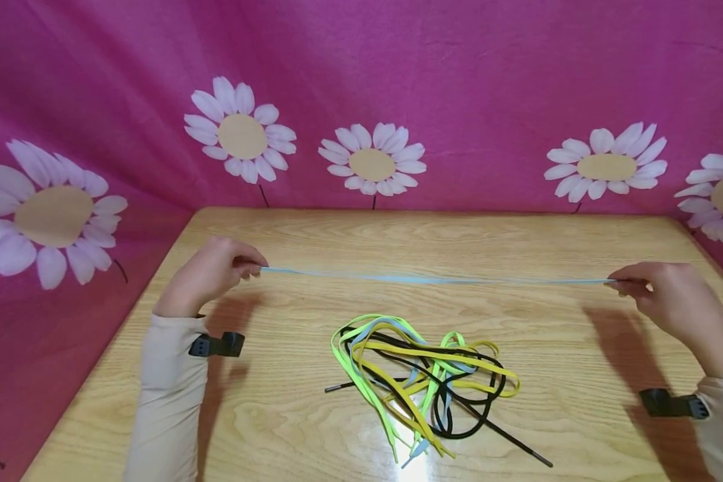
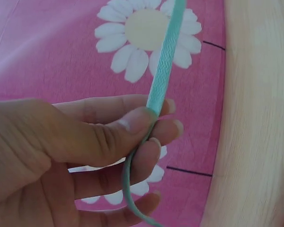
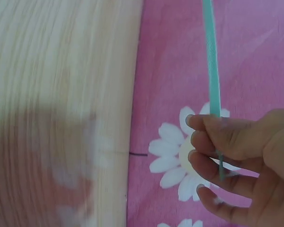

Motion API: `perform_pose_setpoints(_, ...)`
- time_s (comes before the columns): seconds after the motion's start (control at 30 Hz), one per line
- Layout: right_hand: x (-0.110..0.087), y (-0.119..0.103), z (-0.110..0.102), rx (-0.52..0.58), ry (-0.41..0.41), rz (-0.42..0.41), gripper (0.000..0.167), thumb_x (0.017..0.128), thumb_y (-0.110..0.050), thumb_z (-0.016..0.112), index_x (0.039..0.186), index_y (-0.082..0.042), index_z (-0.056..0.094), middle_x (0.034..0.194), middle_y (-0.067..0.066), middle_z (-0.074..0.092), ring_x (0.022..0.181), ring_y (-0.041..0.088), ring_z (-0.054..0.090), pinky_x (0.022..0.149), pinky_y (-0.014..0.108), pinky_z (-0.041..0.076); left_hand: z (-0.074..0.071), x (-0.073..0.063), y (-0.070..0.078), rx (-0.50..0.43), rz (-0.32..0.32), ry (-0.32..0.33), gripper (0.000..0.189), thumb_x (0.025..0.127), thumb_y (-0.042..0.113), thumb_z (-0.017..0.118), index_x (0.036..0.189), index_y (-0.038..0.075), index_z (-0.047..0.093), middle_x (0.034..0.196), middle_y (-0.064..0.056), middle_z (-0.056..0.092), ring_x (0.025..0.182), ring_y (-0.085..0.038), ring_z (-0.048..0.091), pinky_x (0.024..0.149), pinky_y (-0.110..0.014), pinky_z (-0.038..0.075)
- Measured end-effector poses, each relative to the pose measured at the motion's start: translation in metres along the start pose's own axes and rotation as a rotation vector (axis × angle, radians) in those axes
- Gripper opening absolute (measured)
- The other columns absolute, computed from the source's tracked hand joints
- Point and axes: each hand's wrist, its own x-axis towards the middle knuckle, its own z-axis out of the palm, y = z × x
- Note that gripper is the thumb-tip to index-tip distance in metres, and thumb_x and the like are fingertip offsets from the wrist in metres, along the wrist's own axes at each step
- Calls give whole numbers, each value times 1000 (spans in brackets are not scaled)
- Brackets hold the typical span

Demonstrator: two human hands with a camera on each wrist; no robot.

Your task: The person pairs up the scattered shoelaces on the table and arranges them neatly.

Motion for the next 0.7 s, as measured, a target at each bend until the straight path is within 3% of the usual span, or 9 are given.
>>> perform_pose_setpoints(0.1,-2,8,0,-3,18,6,16,68,13,73,81,3,72,67,10,67,58,12,53,53,36,43,-3,-3,-5,2,-29,-7,14,86,-6,64,94,0,74,82,-7,68,72,-20,60,68,-37,50)
perform_pose_setpoints(0.23,-3,15,1,7,41,15,20,67,14,72,82,1,73,66,9,68,57,3,49,51,27,37,-6,-6,-11,-3,-37,12,12,87,-4,65,94,0,73,82,-8,68,73,-21,60,69,-38,49)
perform_pose_setpoints(0.43,-1,16,13,82,15,57,16,73,7,76,83,-3,67,67,6,69,59,-9,49,51,22,36,-6,-6,-22,-19,-65,26,9,90,1,65,95,-1,72,79,-7,68,71,-21,60,67,-37,49)
perform_pose_setpoints(0.6,-2,21,20,114,-32,131,14,78,1,75,82,-5,64,68,7,69,59,-5,51,52,27,38,1,3,-34,-21,-42,10,6,89,7,68,89,2,71,70,-3,64,66,-17,55,62,-33,44)
perform_pose_setpoints(0.7,-3,30,24,98,-28,114,15,76,0,77,79,-8,65,67,3,68,60,-2,50,56,30,39,5,7,-42,-34,-23,6,6,89,3,67,92,-1,71,74,-7,66,66,-18,58,62,-33,47)
